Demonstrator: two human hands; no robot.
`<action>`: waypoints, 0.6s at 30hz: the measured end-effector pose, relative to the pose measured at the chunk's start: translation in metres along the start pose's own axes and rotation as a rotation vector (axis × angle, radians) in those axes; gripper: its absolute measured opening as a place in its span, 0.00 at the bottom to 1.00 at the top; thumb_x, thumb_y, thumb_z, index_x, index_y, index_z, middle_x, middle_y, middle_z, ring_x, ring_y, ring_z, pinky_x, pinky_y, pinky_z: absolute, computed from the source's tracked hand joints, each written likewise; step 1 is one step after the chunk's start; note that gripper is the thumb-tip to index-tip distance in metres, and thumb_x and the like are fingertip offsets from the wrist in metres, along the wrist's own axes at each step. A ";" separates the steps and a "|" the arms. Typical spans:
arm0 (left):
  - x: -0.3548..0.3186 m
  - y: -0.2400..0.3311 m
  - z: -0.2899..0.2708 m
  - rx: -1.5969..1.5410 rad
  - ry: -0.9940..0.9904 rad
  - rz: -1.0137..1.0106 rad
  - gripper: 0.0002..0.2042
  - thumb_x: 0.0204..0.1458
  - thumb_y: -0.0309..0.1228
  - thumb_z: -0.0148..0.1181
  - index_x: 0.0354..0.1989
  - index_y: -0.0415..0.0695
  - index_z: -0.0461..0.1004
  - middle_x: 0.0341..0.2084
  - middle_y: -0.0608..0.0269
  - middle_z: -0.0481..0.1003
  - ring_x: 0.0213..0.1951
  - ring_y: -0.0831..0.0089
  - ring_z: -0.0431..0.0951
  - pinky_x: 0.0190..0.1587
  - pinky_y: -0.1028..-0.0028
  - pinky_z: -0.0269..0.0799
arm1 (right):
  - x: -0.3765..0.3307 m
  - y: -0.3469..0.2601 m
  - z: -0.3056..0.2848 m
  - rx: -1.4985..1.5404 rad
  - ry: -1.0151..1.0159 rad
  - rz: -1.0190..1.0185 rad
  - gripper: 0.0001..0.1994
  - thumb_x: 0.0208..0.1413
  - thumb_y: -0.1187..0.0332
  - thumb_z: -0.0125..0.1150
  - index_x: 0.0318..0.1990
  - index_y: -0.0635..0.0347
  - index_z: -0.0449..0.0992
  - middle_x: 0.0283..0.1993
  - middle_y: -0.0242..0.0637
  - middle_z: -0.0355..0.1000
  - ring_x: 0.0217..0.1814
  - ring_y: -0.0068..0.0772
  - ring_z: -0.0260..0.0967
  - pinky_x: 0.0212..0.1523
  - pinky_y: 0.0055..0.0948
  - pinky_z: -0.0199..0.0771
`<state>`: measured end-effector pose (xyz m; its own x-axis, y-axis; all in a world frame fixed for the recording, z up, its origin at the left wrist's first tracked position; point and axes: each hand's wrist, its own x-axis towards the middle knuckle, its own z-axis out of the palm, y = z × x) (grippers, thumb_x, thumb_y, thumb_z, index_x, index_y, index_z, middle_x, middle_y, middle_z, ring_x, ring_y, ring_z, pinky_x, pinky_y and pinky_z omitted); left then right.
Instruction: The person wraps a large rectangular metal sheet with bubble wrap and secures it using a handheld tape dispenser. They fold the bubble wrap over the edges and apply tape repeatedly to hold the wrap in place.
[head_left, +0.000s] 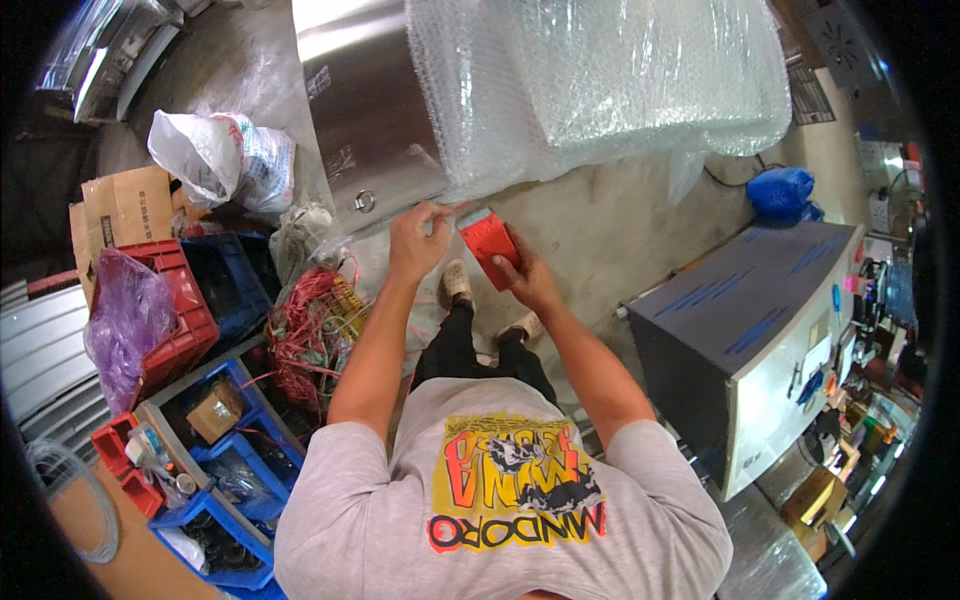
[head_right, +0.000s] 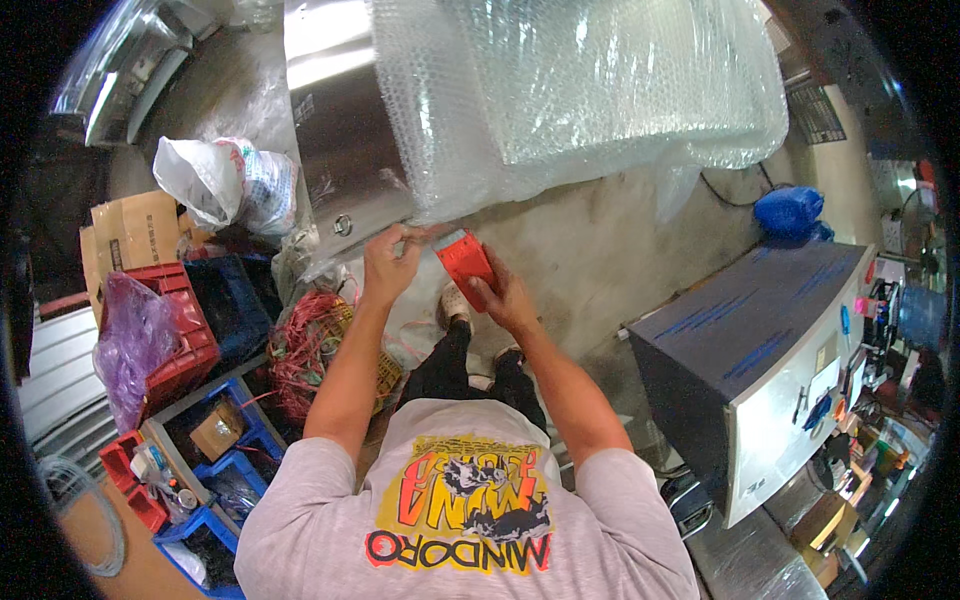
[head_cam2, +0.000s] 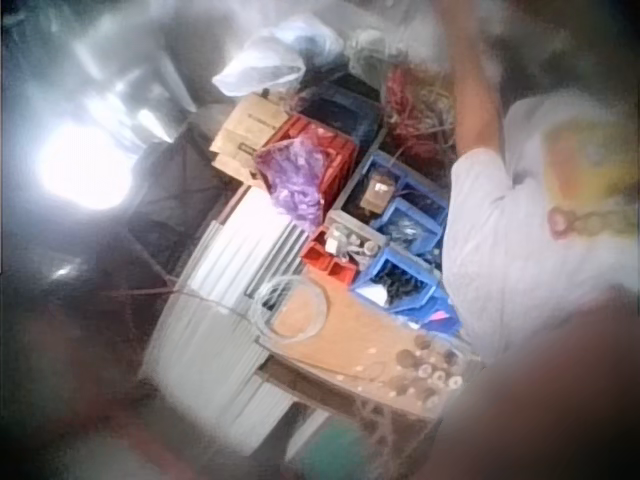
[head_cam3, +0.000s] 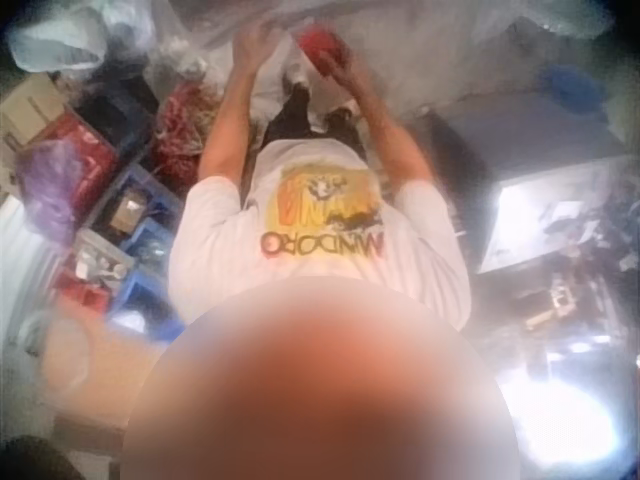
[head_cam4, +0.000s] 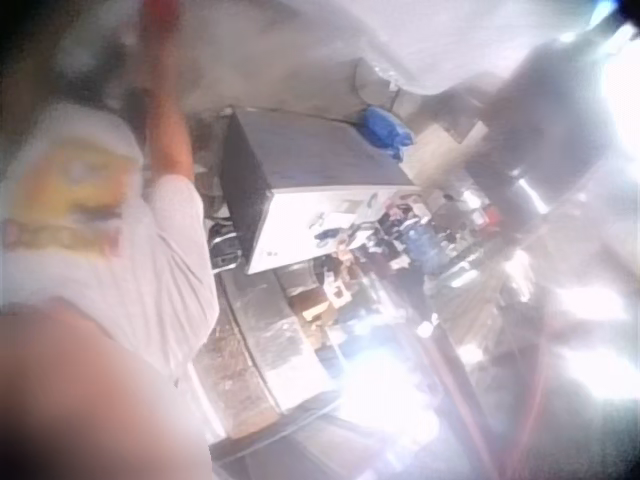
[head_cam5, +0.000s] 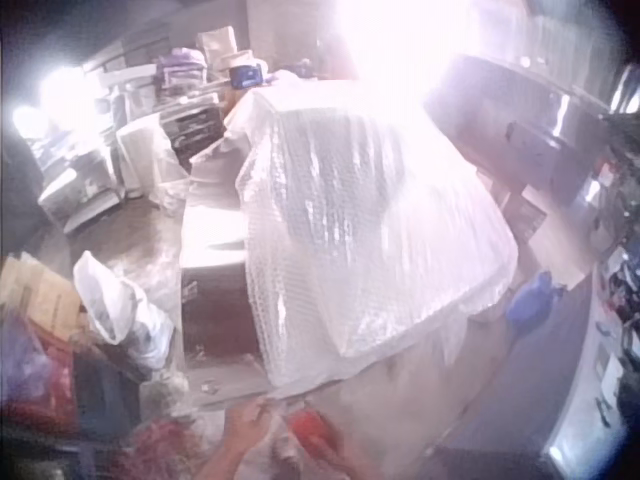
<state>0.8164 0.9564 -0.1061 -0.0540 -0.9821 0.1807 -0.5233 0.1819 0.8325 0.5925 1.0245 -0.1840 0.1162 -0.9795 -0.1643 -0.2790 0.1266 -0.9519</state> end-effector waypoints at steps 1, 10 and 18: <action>-0.001 0.007 -0.005 0.125 -0.005 -0.073 0.09 0.50 0.20 0.57 0.38 0.39 0.81 0.31 0.51 0.83 0.37 0.59 0.85 0.41 0.66 0.78 | 0.010 0.010 0.006 0.036 0.011 -0.059 0.36 0.61 0.54 0.62 0.73 0.58 0.59 0.59 0.58 0.73 0.58 0.58 0.75 0.58 0.43 0.74; 0.013 0.039 -0.010 0.057 -0.228 -0.131 0.16 0.50 0.20 0.49 0.45 0.38 0.80 0.40 0.47 0.82 0.43 0.55 0.83 0.49 0.64 0.76 | 0.028 0.042 0.022 0.147 0.012 -0.035 0.37 0.59 0.54 0.65 0.74 0.54 0.58 0.59 0.58 0.74 0.59 0.59 0.74 0.59 0.44 0.73; 0.012 0.031 -0.006 0.285 -0.304 0.122 0.18 0.49 0.18 0.50 0.48 0.39 0.78 0.45 0.46 0.81 0.46 0.48 0.81 0.51 0.60 0.76 | 0.012 0.057 0.001 0.037 -0.076 0.091 0.37 0.58 0.54 0.66 0.73 0.53 0.59 0.58 0.57 0.74 0.59 0.58 0.74 0.58 0.43 0.73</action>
<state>0.8045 0.9505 -0.0747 -0.3557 -0.9319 0.0710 -0.7089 0.3186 0.6293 0.5789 1.0202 -0.2401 0.1641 -0.9494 -0.2679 -0.2562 0.2212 -0.9410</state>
